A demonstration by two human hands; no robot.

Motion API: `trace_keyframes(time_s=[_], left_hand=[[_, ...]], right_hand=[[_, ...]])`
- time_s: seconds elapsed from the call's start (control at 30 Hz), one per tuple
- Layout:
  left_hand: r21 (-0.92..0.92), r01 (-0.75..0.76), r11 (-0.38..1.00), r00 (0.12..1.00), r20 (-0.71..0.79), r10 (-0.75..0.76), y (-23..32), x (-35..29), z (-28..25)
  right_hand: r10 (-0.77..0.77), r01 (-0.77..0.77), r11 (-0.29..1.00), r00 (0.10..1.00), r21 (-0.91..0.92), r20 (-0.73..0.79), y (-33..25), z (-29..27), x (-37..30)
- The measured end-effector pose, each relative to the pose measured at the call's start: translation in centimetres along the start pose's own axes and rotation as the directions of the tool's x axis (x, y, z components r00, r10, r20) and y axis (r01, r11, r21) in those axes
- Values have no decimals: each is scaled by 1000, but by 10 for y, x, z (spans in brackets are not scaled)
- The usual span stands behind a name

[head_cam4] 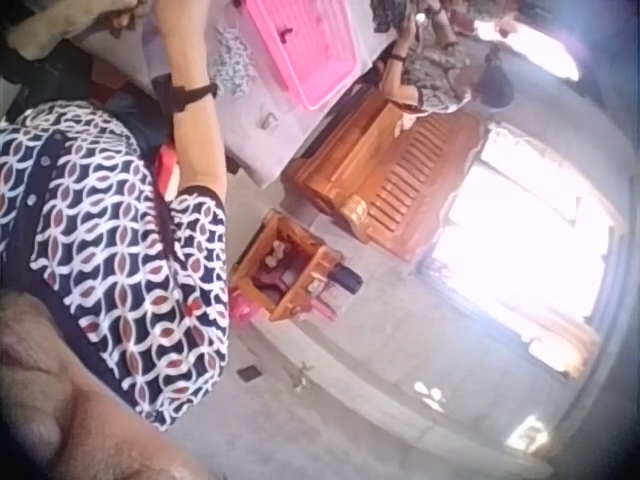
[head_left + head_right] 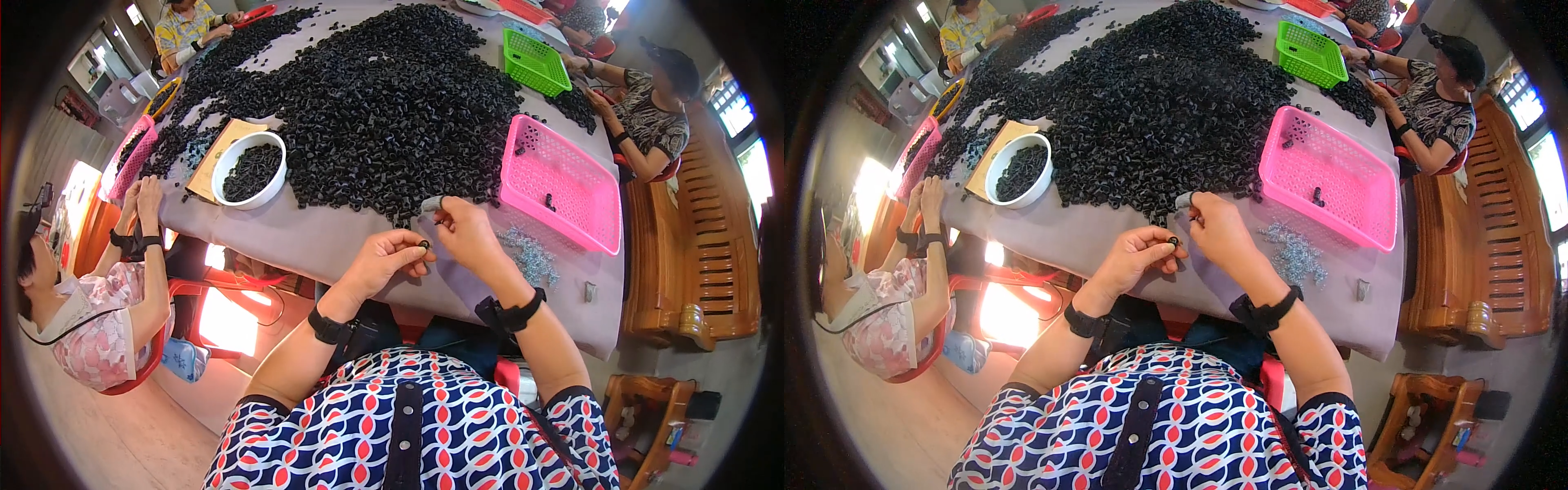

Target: Assembling small black plastic/rubber footwear components at a factory table.

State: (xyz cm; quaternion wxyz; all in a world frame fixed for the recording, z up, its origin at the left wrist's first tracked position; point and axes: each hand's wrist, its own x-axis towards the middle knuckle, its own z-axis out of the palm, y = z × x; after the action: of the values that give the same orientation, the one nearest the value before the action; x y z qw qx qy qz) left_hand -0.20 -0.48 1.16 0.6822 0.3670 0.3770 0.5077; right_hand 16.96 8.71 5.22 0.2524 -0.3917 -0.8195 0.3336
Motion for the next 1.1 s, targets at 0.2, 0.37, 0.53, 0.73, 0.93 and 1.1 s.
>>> trace_keyframes(time_s=[0.2,0.37,0.53,0.73,0.93,1.1], left_hand=[[-19,-5,1000,1000,29,5,-1,3,1],[67,-40,997,999,33,38,-1,5,2],[34,-18,999,999,42,16,0,3,3],[17,40,999,998,54,-41,1,11,16],[12,4,1000,995,99,-5,-2,27,32],[-29,-4,1000,999,38,5,-15,34,29]], right_hand=[[119,-130,762,991,635,61,-4,-3,-18],[131,-142,744,989,653,66,-11,2,-26],[107,-95,735,994,672,24,-7,15,-30],[165,-65,826,978,560,-130,-22,2,-46],[-129,134,991,923,-12,-362,-16,-10,-50],[-177,145,980,947,-136,-267,-16,-12,-53]])
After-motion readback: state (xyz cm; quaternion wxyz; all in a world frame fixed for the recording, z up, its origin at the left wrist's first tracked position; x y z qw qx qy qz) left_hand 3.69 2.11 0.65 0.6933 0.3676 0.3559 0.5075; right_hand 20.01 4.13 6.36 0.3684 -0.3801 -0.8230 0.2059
